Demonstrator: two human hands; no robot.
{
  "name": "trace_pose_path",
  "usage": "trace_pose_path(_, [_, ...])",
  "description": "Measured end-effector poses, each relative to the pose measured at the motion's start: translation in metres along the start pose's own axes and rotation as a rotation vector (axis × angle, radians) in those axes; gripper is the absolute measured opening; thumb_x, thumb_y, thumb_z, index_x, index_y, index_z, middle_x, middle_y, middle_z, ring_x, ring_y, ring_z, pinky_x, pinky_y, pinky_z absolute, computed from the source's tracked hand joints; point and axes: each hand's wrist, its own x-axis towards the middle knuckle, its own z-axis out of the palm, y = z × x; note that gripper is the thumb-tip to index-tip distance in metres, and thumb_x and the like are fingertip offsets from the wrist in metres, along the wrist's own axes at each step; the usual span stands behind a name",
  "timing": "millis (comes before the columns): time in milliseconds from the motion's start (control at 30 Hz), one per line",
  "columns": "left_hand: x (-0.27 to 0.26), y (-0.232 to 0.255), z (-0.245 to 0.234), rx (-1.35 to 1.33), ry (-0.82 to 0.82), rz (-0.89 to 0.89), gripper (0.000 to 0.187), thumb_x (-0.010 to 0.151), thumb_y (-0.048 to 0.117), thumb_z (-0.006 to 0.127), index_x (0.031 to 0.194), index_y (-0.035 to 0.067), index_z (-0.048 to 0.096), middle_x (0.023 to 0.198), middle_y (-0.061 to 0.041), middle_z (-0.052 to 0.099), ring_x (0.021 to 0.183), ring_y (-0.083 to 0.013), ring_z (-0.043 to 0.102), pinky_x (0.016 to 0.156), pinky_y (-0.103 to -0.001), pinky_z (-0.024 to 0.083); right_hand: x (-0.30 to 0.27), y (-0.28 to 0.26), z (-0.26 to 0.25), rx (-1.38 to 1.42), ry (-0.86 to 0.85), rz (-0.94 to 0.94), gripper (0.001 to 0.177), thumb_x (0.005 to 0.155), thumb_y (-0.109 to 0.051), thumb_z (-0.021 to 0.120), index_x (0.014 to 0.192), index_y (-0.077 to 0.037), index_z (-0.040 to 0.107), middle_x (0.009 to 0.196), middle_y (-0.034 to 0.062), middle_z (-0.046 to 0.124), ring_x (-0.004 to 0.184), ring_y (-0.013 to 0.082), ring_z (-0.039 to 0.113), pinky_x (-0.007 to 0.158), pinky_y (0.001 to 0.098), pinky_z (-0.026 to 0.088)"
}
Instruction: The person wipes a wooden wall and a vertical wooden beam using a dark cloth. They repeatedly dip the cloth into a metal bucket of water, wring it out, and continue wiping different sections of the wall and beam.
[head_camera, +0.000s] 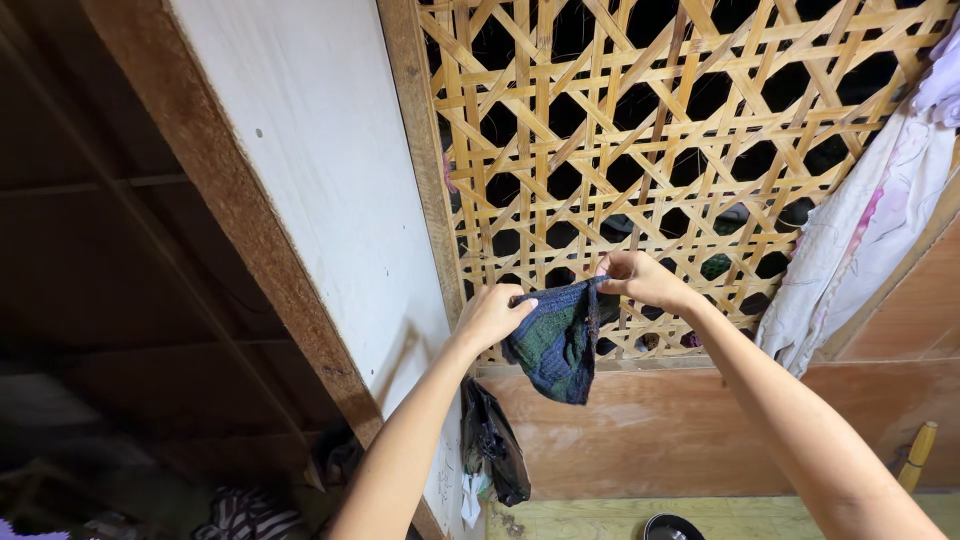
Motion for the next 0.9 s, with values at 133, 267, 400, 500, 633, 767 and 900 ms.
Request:
trace_pose_path(133, [0.03,-0.002,0.034,-0.246,0.015,-0.14,0.041,0.099,0.04,0.063,0.096,0.0,0.074,0.086,-0.018,0.075,0.063,-0.0225,0.067,0.07,-0.047,0.059,0.011,-0.007,0.014,-0.084,0.175,0.264,0.022,0.087,-0.012,0.076,0.101,0.0,0.065,0.084,0.0085,0.07,0.064,0.0205,0.066,0.052,0.034,0.056])
trace_pose_path(267, [0.051,-0.001,0.053,-0.901,-0.163,-0.438,0.041,0.097,0.044,0.055,0.117,0.009,0.062,0.107,-0.016,0.07,0.079,-0.0278,0.071,0.075,-0.05,0.062,0.018,-0.026,0.042,0.093,0.155,0.244,0.027,0.085,-0.012,0.077,0.104,0.003,0.065,0.08,0.0142,0.072,0.063,0.0221,0.072,0.051,0.032,0.062])
trace_pose_path(400, [0.049,0.006,0.026,-1.125,-0.299,-0.48,0.069,0.104,0.064,0.054,0.128,0.0,0.057,0.113,-0.021,0.062,0.1,-0.032,0.066,0.081,-0.047,0.058,0.011,-0.055,0.048,0.188,-0.111,0.017,0.026,0.086,-0.01,0.076,0.108,0.003,0.071,0.094,0.013,0.079,0.084,0.02,0.075,0.079,0.0341,0.06])
trace_pose_path(500, [0.053,0.008,0.0,-1.059,-0.308,-0.363,0.042,0.098,0.031,0.068,0.131,0.007,0.058,0.118,-0.012,0.067,0.108,-0.0237,0.066,0.088,-0.049,0.054,0.008,-0.061,0.037,0.308,-0.287,-0.135,0.027,0.09,-0.006,0.066,0.116,-0.004,0.072,0.109,0.0104,0.079,0.102,0.0168,0.075,0.097,0.0324,0.057])
trace_pose_path(633, [0.067,0.002,-0.027,-0.876,-0.291,-0.21,0.044,0.088,0.017,0.07,0.132,0.009,0.063,0.117,-0.006,0.071,0.105,-0.0177,0.067,0.084,-0.043,0.056,0.005,-0.038,0.024,0.364,0.007,-0.178,0.027,0.097,-0.002,0.058,0.114,-0.006,0.078,0.119,0.0108,0.078,0.105,0.0219,0.074,0.091,0.0363,0.06])
trace_pose_path(767, [0.077,0.01,-0.07,-0.481,-0.237,-0.205,0.037,0.093,0.014,0.068,0.129,0.007,0.067,0.101,-0.009,0.071,0.084,-0.0215,0.059,0.074,-0.04,0.048,0.009,-0.04,0.047,0.23,0.213,-0.54,0.024,0.091,-0.002,0.066,0.111,-0.005,0.077,0.132,0.0088,0.071,0.12,0.0217,0.067,0.1,0.0352,0.054])
trace_pose_path(900, [0.086,0.026,-0.122,-0.077,-0.183,0.054,0.03,0.084,0.006,0.073,0.113,-0.002,0.076,0.093,-0.011,0.076,0.087,-0.0237,0.071,0.078,-0.037,0.055,0.012,-0.088,0.08,0.104,0.416,-0.755,0.023,0.087,-0.006,0.072,0.11,-0.004,0.073,0.135,0.0118,0.064,0.122,0.0256,0.064,0.103,0.0366,0.049])
